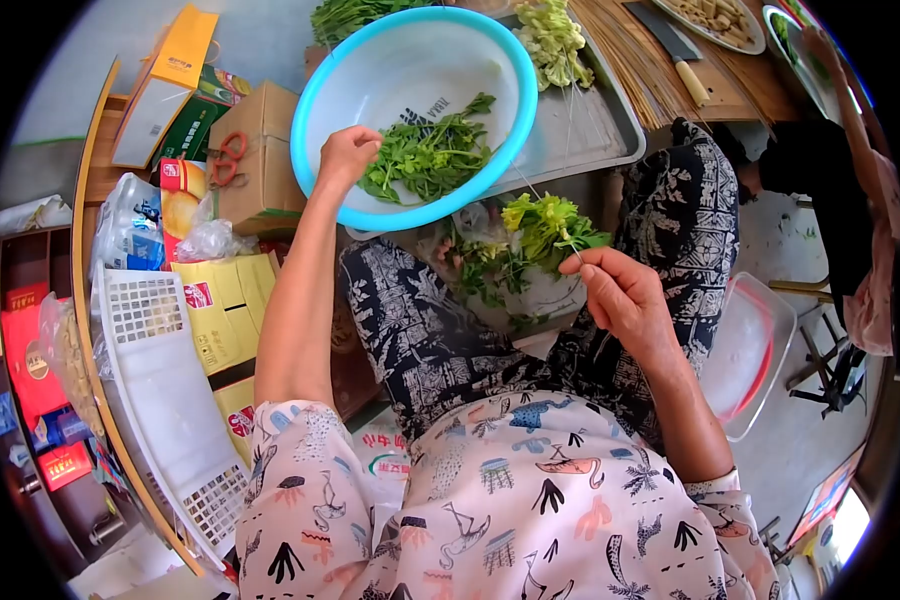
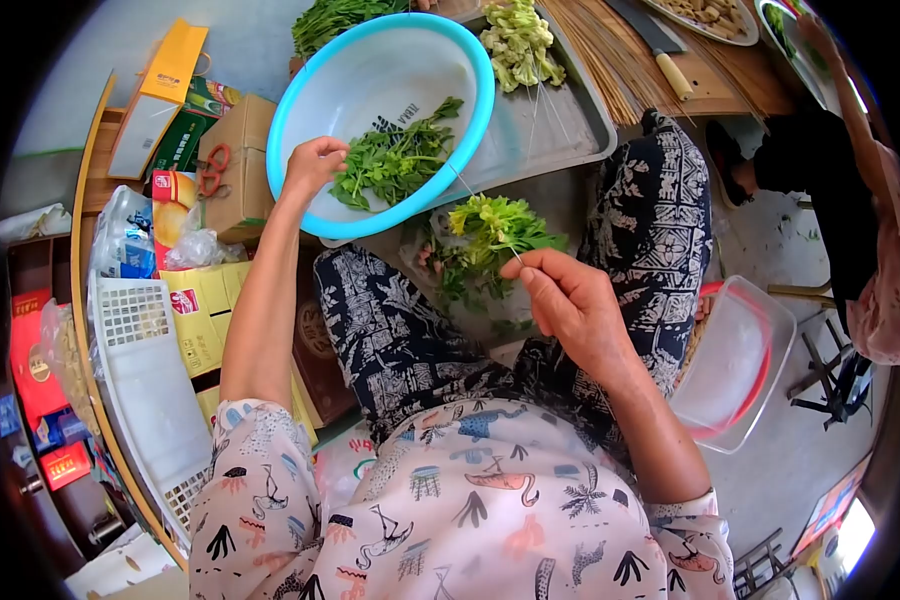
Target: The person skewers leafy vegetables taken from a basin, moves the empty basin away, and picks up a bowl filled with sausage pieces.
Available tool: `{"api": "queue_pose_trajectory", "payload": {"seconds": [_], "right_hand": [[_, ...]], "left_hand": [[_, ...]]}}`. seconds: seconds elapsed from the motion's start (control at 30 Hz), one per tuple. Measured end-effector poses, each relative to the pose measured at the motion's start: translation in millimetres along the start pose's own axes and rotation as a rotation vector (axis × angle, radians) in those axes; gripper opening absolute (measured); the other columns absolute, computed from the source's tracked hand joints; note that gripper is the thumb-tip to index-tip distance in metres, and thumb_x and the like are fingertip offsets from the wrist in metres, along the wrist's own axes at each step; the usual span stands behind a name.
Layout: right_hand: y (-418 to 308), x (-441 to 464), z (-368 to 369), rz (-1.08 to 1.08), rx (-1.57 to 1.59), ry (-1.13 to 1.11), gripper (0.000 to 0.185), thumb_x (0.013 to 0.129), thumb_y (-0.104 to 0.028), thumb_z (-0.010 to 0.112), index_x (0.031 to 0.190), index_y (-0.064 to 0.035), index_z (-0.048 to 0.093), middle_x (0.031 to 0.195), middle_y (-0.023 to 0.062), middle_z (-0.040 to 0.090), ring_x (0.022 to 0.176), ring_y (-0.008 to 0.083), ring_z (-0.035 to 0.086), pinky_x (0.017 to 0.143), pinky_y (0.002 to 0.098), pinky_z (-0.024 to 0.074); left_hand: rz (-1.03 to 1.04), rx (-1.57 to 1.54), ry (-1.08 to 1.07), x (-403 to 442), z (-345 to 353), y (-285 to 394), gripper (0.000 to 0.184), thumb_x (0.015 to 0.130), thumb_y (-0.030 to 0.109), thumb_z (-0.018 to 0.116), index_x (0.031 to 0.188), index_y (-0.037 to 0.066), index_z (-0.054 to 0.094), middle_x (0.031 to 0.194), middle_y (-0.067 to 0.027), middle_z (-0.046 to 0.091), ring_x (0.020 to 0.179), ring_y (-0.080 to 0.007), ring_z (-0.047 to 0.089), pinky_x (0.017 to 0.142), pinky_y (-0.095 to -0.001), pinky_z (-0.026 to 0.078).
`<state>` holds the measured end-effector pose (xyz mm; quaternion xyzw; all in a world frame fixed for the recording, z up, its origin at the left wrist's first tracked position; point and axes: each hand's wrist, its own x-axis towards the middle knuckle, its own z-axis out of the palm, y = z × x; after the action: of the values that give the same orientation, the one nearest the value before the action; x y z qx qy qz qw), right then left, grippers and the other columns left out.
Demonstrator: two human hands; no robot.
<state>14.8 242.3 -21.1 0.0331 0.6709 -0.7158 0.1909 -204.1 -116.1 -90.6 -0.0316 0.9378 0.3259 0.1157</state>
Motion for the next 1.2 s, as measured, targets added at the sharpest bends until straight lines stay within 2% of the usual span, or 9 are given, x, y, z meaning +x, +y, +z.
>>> {"api": "queue_pose_trajectory", "payload": {"seconds": [0.2, 0.3, 0.4, 0.63, 0.73, 0.83, 0.93, 1.03, 1.2], "right_hand": [[-2.7, 2.4, 0.1, 0.007, 0.004, -0.005, 0.02, 0.095, -0.013, 0.047, 0.101, 0.0009, 0.06, 0.055, -0.0053, 0.04, 0.048, 0.0024, 0.036, 0.044, 0.0188, 0.0295], [-1.7, 1.9, 0.0, 0.02, 0.03, -0.008, 0.019, 0.095, -0.013, 0.047, 0.101, 0.0009, 0.06, 0.056, -0.0055, 0.04, 0.048, 0.0023, 0.035, 0.044, 0.0187, 0.0292], [-0.7, 2.1, 0.4, 0.023, 0.041, -0.008, 0.019, 0.095, -0.013, 0.047, 0.1, 0.001, 0.06, 0.056, -0.0054, 0.04, 0.048, 0.0022, 0.035, 0.044, 0.0188, 0.0291], [-2.4, 2.8, 2.8, 0.02, 0.016, -0.006, 0.019, 0.095, -0.012, 0.047, 0.1, 0.0017, 0.06, 0.057, -0.005, 0.041, 0.049, 0.0025, 0.036, 0.044, 0.0189, 0.0302], [-1.1, 2.2, 2.9, 0.015, -0.01, 0.009, 0.019, 0.095, -0.011, 0.047, 0.1, 0.0017, 0.06, 0.057, -0.005, 0.042, 0.049, 0.0026, 0.037, 0.045, 0.019, 0.031], [-1.9, 0.8, 3.8, 0.01, -0.022, 0.006, 0.019, 0.095, -0.011, 0.046, 0.1, 0.0017, 0.06, 0.057, -0.0051, 0.042, 0.049, 0.0026, 0.037, 0.045, 0.0192, 0.0314], [-1.0, 0.1, 4.8, 0.012, -0.011, 0.012, 0.019, 0.095, -0.011, 0.047, 0.099, 0.0016, 0.06, 0.057, -0.0053, 0.042, 0.049, 0.0027, 0.037, 0.045, 0.0191, 0.0312], [-0.9, -1.4, 4.8, 0.0, -0.018, 0.013, 0.019, 0.094, -0.012, 0.047, 0.099, 0.0014, 0.06, 0.057, -0.0053, 0.042, 0.049, 0.0027, 0.037, 0.045, 0.0192, 0.0312], [-4.9, -6.0, 7.5, -0.017, -0.035, 0.02, 0.019, 0.095, -0.012, 0.047, 0.099, 0.0009, 0.06, 0.057, -0.0054, 0.042, 0.049, 0.0025, 0.036, 0.044, 0.0188, 0.03]], "left_hand": [[0.139, -0.098, -0.006, 14.4, 35.5, 25.8, 0.011, 0.08, 0.012, 0.063, 0.087, 0.005, 0.069, 0.07, 0.0002, 0.063, 0.068, -0.0076, 0.059, 0.058, -0.0244, 0.046], [0.414, 0.12, -0.127, 15.1, 61.8, 35.9, 0.013, 0.076, 0.011, 0.068, 0.088, 0.007, 0.068, 0.08, -0.0054, 0.061, 0.073, -0.0162, 0.059, 0.064, -0.0311, 0.046], [0.393, 0.328, -0.181, 7.6, 79.5, 47.5, 0.012, 0.073, 0.015, 0.07, 0.085, 0.012, 0.068, 0.086, -0.009, 0.058, 0.086, -0.027, 0.059, 0.073, -0.0397, 0.046], [0.398, 0.366, -0.148, 8.5, 87.1, 56.5, 0.011, 0.073, 0.014, 0.07, 0.083, 0.01, 0.066, 0.089, -0.0105, 0.055, 0.09, -0.0286, 0.056, 0.075, -0.041, 0.045], [0.543, 0.383, -0.113, 13.7, 89.3, 50.3, 0.015, 0.073, 0.012, 0.07, 0.086, 0.008, 0.065, 0.08, -0.0098, 0.055, 0.08, -0.0281, 0.057, 0.07, -0.0397, 0.044], [0.493, 0.202, -0.105, 11.1, 75.7, 50.8, 0.013, 0.076, 0.011, 0.069, 0.086, 0.005, 0.064, 0.08, -0.008, 0.061, 0.073, -0.0224, 0.059, 0.063, -0.0348, 0.045], [0.191, -0.504, -0.14, -5.4, 42.9, 66.5, 0.012, 0.084, 0.011, 0.064, 0.089, 0.001, 0.062, 0.084, -0.0046, 0.065, 0.066, -0.0067, 0.055, 0.057, -0.0217, 0.043], [0.201, -0.847, -0.013, -31.9, 14.1, 80.4, 0.012, 0.086, 0.012, 0.062, 0.094, 0.002, 0.062, 0.084, -0.0049, 0.066, 0.065, -0.0061, 0.054, 0.056, -0.0208, 0.043], [0.257, -0.753, 0.125, -67.8, -10.3, 87.6, 0.014, 0.086, 0.011, 0.062, 0.098, 0.002, 0.062, 0.093, -0.0072, 0.067, 0.076, -0.0064, 0.055, 0.068, -0.0206, 0.043]]}}
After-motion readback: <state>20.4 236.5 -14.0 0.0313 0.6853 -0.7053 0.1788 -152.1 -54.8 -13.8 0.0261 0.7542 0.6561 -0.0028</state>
